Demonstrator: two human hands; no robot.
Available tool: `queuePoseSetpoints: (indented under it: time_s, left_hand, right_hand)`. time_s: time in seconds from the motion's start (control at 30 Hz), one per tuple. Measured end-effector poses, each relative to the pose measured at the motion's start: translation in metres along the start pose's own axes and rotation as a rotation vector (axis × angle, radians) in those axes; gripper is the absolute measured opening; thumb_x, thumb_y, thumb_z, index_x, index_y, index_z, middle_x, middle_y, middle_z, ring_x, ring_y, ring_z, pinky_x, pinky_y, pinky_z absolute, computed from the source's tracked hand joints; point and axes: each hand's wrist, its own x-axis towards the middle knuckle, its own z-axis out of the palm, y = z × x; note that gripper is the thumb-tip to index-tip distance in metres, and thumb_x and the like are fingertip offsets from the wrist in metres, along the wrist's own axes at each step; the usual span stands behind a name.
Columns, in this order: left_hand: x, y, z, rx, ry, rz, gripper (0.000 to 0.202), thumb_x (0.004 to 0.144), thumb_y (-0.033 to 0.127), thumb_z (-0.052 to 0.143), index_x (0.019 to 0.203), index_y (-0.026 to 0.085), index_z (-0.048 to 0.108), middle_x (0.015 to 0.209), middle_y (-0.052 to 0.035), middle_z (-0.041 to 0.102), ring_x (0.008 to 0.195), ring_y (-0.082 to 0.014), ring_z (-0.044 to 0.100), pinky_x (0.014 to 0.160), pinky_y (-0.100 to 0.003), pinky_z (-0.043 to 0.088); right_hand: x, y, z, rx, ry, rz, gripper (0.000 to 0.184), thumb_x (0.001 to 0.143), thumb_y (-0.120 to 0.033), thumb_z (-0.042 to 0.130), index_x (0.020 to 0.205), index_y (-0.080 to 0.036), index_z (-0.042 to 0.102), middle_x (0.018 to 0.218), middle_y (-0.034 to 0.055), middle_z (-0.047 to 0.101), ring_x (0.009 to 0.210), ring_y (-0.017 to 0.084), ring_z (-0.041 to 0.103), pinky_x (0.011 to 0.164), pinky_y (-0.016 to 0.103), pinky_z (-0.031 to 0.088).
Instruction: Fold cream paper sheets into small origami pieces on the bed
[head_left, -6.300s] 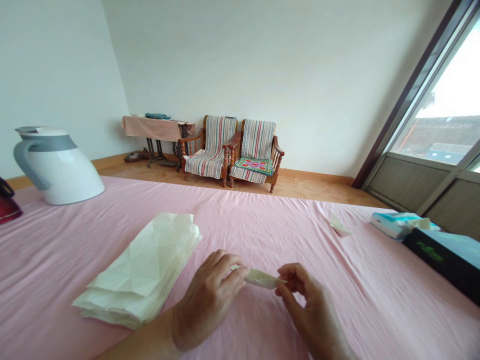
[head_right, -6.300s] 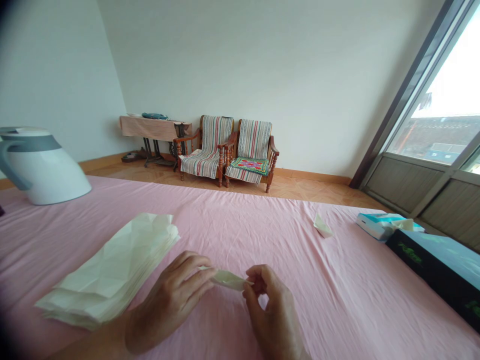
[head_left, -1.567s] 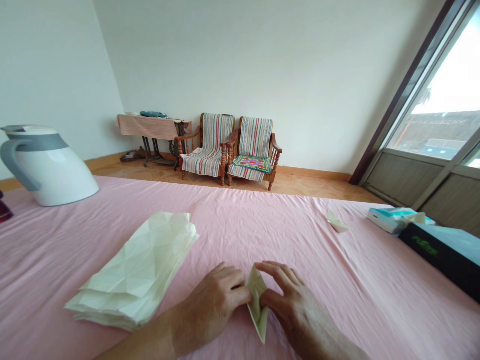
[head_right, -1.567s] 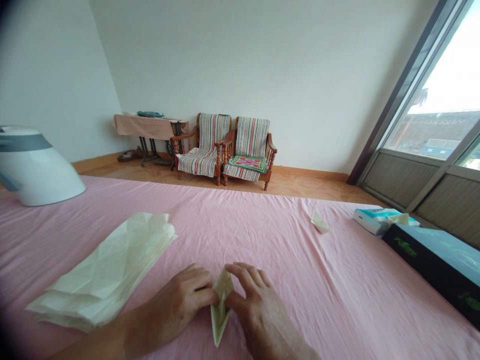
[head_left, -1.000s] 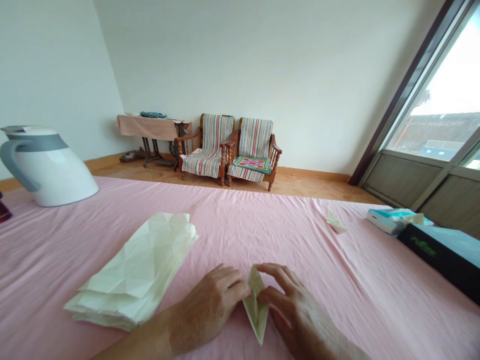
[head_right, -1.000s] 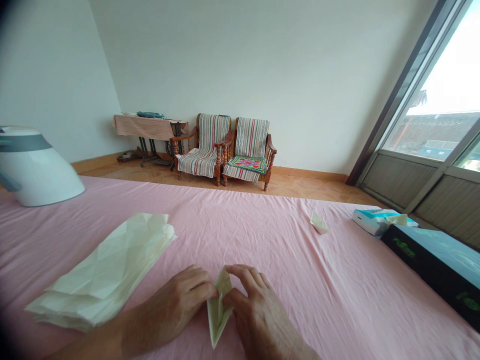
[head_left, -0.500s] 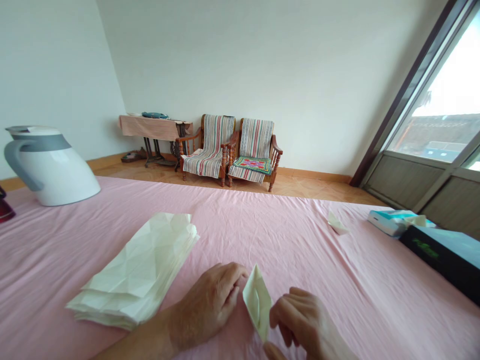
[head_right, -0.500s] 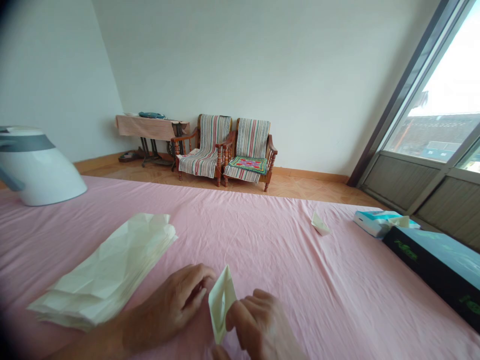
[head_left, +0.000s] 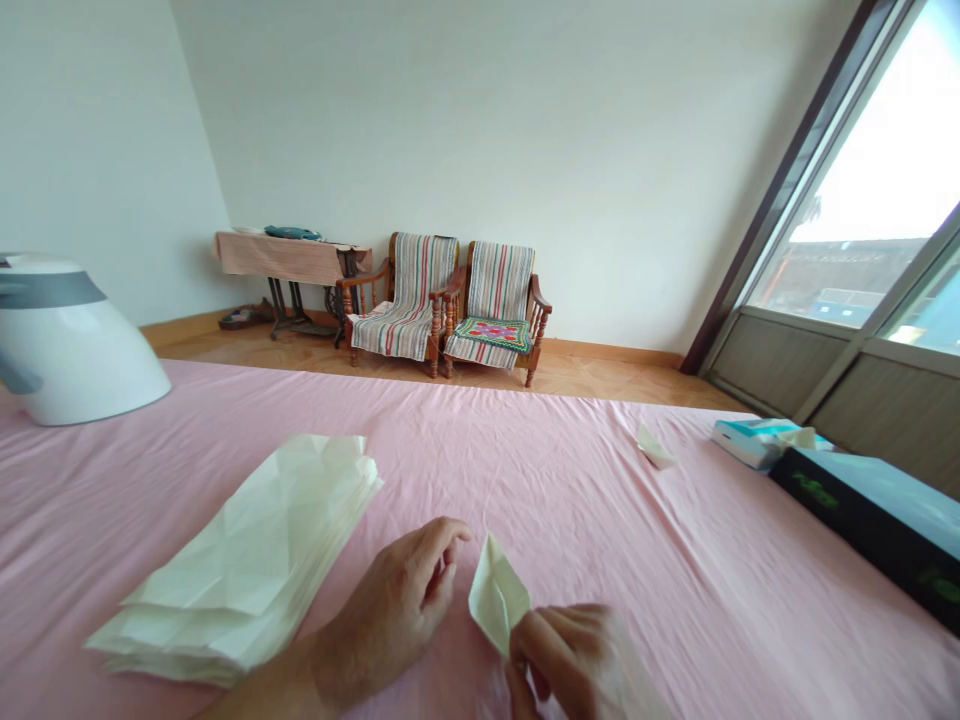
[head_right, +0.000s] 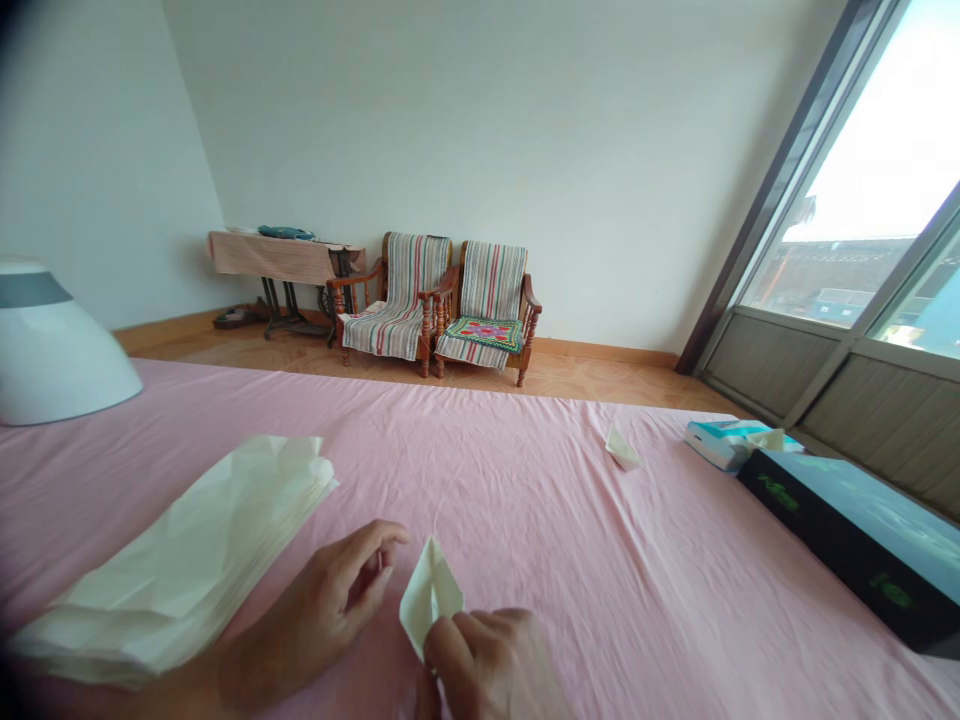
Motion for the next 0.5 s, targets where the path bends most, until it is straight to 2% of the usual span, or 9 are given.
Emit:
queuePoseSetpoints:
  time_s: [0.1,0.17,0.27,0.33,0.5]
  left_hand:
    - [0.001,-0.001,0.0,-0.012,0.007,-0.016,0.019,0.092,0.013,0.039,0.106,0.023,0.048,0.088,-0.0007,0.06,0.077,-0.0144,0.059,0.069,-0.023,0.045]
    - [0.001,-0.003,0.0,-0.01,0.008,-0.015,0.02,0.092,0.013,0.039,0.106,0.023,0.048,0.089,-0.001,0.06,0.077,-0.0145,0.059,0.069,-0.023,0.045]
    - [0.002,-0.005,0.001,0.013,0.005,-0.009,0.023,0.089,0.011,0.04,0.107,0.022,0.048,0.086,-0.0007,0.059,0.073,-0.0142,0.059,0.068,-0.024,0.045]
    - [0.001,-0.007,0.002,0.031,-0.005,-0.007,0.025,0.087,0.01,0.039,0.107,0.021,0.049,0.083,-0.0003,0.058,0.07,-0.0139,0.059,0.066,-0.023,0.045]
    - [0.0,-0.01,0.004,0.057,-0.005,0.009,0.029,0.084,0.006,0.037,0.106,0.02,0.049,0.081,-0.0005,0.058,0.069,-0.0135,0.059,0.065,-0.022,0.045]
  right_hand:
    - [0.002,0.003,0.0,-0.015,0.153,0.007,0.016,0.077,-0.007,0.041,0.07,-0.021,0.045,0.053,-0.0059,0.047,0.039,0.007,0.042,0.043,0.02,0.028]
    - [0.003,0.007,-0.001,-0.003,0.223,0.081,0.017,0.082,-0.01,0.041,0.071,-0.021,0.048,0.056,-0.0046,0.049,0.043,0.007,0.045,0.045,0.02,0.03]
    - [0.005,0.016,-0.008,0.03,0.255,0.234,0.019,0.089,-0.017,0.041,0.075,-0.02,0.054,0.064,-0.0017,0.054,0.054,0.01,0.052,0.051,0.02,0.035]
    - [0.006,0.025,-0.016,0.007,0.264,0.334,0.019,0.091,-0.021,0.043,0.077,-0.021,0.057,0.067,-0.0013,0.056,0.055,0.01,0.052,0.051,0.02,0.034]
    - [0.003,0.063,-0.039,-0.146,0.292,0.504,0.02,0.09,-0.029,0.045,0.078,-0.022,0.06,0.07,-0.0016,0.058,0.062,0.013,0.055,0.057,0.022,0.038]
